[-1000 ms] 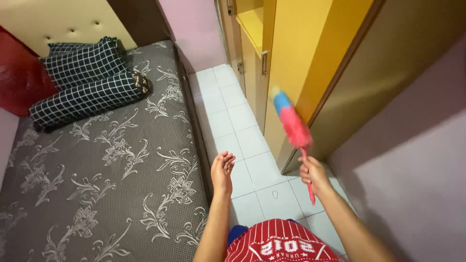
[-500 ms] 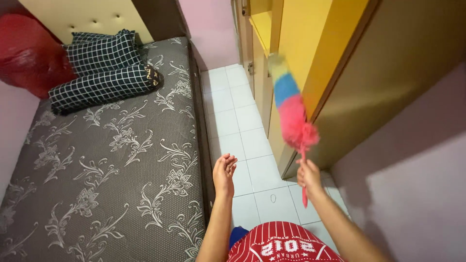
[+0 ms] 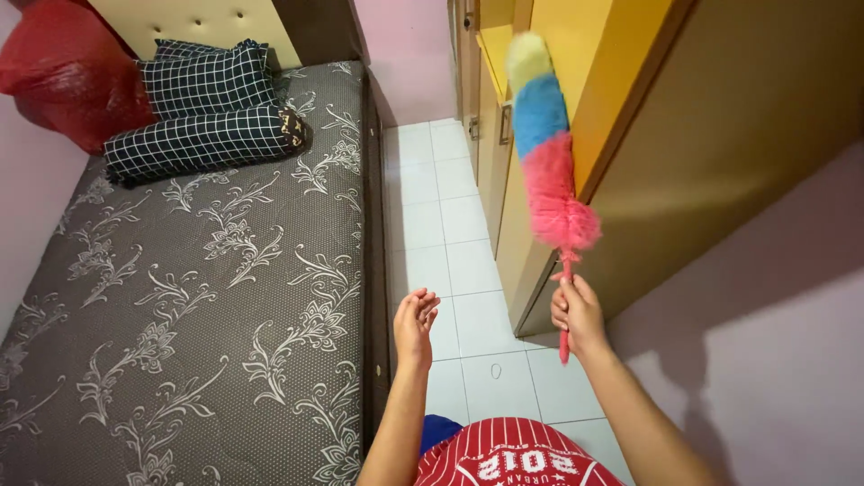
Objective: Use a feather duster to clean the surfaces of a wooden wardrobe.
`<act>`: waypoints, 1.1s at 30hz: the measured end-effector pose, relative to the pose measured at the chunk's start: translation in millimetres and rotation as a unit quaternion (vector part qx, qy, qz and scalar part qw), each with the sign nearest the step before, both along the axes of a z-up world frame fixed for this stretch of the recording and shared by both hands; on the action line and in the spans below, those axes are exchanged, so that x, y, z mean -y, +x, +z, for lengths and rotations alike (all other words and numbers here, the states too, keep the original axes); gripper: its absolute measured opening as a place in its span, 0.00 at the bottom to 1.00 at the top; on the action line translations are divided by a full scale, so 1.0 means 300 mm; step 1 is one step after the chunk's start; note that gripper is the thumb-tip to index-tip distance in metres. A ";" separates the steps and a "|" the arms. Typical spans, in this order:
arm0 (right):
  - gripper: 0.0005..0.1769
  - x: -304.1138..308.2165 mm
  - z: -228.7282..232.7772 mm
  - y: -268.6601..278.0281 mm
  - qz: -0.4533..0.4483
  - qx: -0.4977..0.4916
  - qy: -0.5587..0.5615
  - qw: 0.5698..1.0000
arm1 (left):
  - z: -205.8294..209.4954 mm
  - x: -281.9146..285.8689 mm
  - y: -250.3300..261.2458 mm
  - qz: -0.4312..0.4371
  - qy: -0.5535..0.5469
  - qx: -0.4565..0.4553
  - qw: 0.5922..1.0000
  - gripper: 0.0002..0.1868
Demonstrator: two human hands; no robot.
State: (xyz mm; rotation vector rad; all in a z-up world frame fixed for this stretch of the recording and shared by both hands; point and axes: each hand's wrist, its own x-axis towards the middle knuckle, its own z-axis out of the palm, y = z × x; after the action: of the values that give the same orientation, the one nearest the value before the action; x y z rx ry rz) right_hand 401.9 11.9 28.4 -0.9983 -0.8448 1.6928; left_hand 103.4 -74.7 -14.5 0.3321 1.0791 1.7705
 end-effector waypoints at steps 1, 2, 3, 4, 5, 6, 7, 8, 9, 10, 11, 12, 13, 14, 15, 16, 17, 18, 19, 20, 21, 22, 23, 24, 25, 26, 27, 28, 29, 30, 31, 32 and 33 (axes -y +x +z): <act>0.10 0.000 0.001 -0.004 0.004 -0.015 -0.001 1.000 | 0.003 0.002 0.001 0.002 -0.004 0.004 1.000 0.18; 0.10 0.001 0.002 -0.008 0.007 -0.031 -0.003 0.999 | 0.005 0.004 0.001 0.004 -0.009 0.007 1.000 0.18; 0.10 0.014 -0.026 -0.005 0.005 -0.031 -0.002 0.999 | 0.011 0.009 0.004 0.002 -0.008 0.007 1.000 0.18; 0.10 0.027 -0.055 -0.003 0.004 -0.021 -0.011 1.000 | 0.018 0.013 0.006 0.003 -0.014 0.002 1.000 0.18; 0.10 0.036 -0.081 -0.005 0.003 -0.011 -0.021 1.000 | 0.026 0.014 0.004 0.004 -0.020 -0.003 1.000 0.18; 0.10 0.038 -0.126 -0.002 0.001 -0.011 -0.021 1.000 | 0.019 0.009 -0.003 0.002 -0.020 -0.004 1.000 0.18; 0.10 0.041 -0.170 0.001 0.003 0.009 -0.058 0.998 | 0.011 0.003 -0.009 0.002 -0.018 0.000 1.000 0.17; 0.10 0.045 -0.214 0.003 0.004 0.028 -0.095 0.995 | 0.004 -0.002 -0.017 0.001 -0.016 0.003 1.000 0.17; 0.10 0.042 -0.228 0.001 0.001 0.028 -0.095 0.995 | 0.009 -0.008 -0.024 -0.002 -0.016 0.003 1.000 0.17; 0.10 0.038 -0.241 -0.003 0.003 0.026 -0.116 0.993 | 0.014 -0.015 -0.033 -0.008 -0.017 0.004 1.000 0.17; 0.09 0.037 -0.255 -0.004 0.004 0.024 -0.137 0.990 | 0.018 -0.021 -0.039 -0.016 -0.018 0.005 1.000 0.17; 0.09 0.030 -0.220 -0.014 0.000 0.023 -0.137 0.990 | 0.025 -0.029 -0.046 -0.020 -0.018 0.005 1.000 0.17; 0.09 0.031 -0.187 -0.029 -0.001 0.017 -0.136 0.991 | 0.031 -0.029 -0.058 -0.025 -0.018 0.002 1.000 0.17; 0.10 0.031 -0.154 -0.045 -0.001 0.010 -0.136 0.991 | 0.038 -0.030 -0.071 -0.029 -0.018 0.000 0.999 0.17; 0.10 0.036 -0.096 -0.065 -0.005 0.008 -0.137 0.991 | 0.031 -0.038 -0.088 -0.033 -0.018 -0.001 0.999 0.17; 0.11 0.040 -0.037 -0.085 -0.016 -0.006 -0.086 0.996 | 0.026 -0.045 -0.105 -0.038 -0.016 0.001 0.999 0.17; 0.12 0.036 0.027 -0.104 -0.029 -0.019 -0.033 0.999 | 0.024 -0.064 -0.121 -0.044 -0.012 0.002 0.999 0.16; 0.12 0.031 0.049 -0.119 -0.034 -0.021 -0.031 0.999 | 0.025 -0.075 -0.139 -0.049 -0.011 0.001 0.999 0.16; 0.12 0.036 0.068 -0.134 -0.044 -0.024 -0.001 0.999 | 0.024 -0.078 -0.157 -0.054 -0.016 0.001 0.998 0.16; 0.12 0.040 0.086 -0.151 -0.055 -0.027 0.029 0.998 | 0.021 -0.080 -0.176 -0.060 -0.020 0.001 0.998 0.16; 0.12 0.042 0.085 -0.168 -0.059 -0.028 0.028 0.997 | 0.021 -0.089 -0.196 -0.065 -0.021 -0.001 0.998 0.16; 0.12 0.044 0.083 -0.186 -0.065 -0.033 0.033 0.997 | 0.021 -0.097 -0.216 -0.069 -0.020 -0.002 0.997 0.16; 0.13 0.044 0.086 -0.201 -0.070 -0.037 0.038 0.996 | 0.024 -0.107 -0.232 -0.074 -0.018 -0.002 0.997 0.16; 0.13 0.053 0.062 -0.213 -0.075 -0.038 0.038 0.996 | 0.031 -0.117 -0.247 -0.079 -0.018 -0.003 0.997 0.16; 0.13 0.064 0.035 -0.229 -0.073 -0.032 0.000 0.997 | 0.035 -0.120 -0.266 -0.081 -0.016 -0.001 0.997 0.16; 0.14 0.075 0.007 -0.247 -0.071 -0.027 -0.038 0.996 | 0.037 -0.123 -0.285 -0.084 -0.014 0.001 0.996 0.16; 0.14 0.091 -0.042 -0.251 -0.074 -0.027 -0.039 0.996 | 0.032 -0.127 -0.306 -0.086 -0.015 0.001 0.996 0.16; 0.14 0.107 -0.090 -0.256 -0.069 -0.030 -0.069 0.995 | 0.027 -0.132 -0.326 -0.089 -0.009 0.000 0.996 0.16; 0.14 0.121 -0.135 -0.256 -0.064 -0.032 -0.098 0.993 | 0.023 -0.140 -0.342 -0.092 -0.003 0.001 0.996 0.16; 0.14 0.122 -0.167 -0.254 -0.067 -0.032 -0.099 0.992 | 0.033 -0.143 -0.359 -0.095 -0.003 0.002 0.995 0.16; 0.12 0.124 -0.202 -0.251 -0.070 -0.029 -0.145 0.987 | 0.040 -0.144 -0.375 -0.097 -0.005 0.000 0.995 0.16; 0.10 0.127 -0.238 -0.246 -0.072 -0.028 -0.191 0.979 | 0.047 -0.144 -0.389 -0.099 -0.007 -0.001 0.995 0.16; 0.10 0.129 -0.242 -0.249 -0.076 -0.027 -0.192 0.978 | 0.058 -0.144 -0.401 -0.102 -0.008 0.000 0.995 0.16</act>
State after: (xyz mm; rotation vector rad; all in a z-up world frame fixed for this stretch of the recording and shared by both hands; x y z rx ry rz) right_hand 327.1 -26.9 -44.2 -1.2342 -0.3987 1.7781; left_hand -17.0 -31.6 2.8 0.4175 1.0211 1.5793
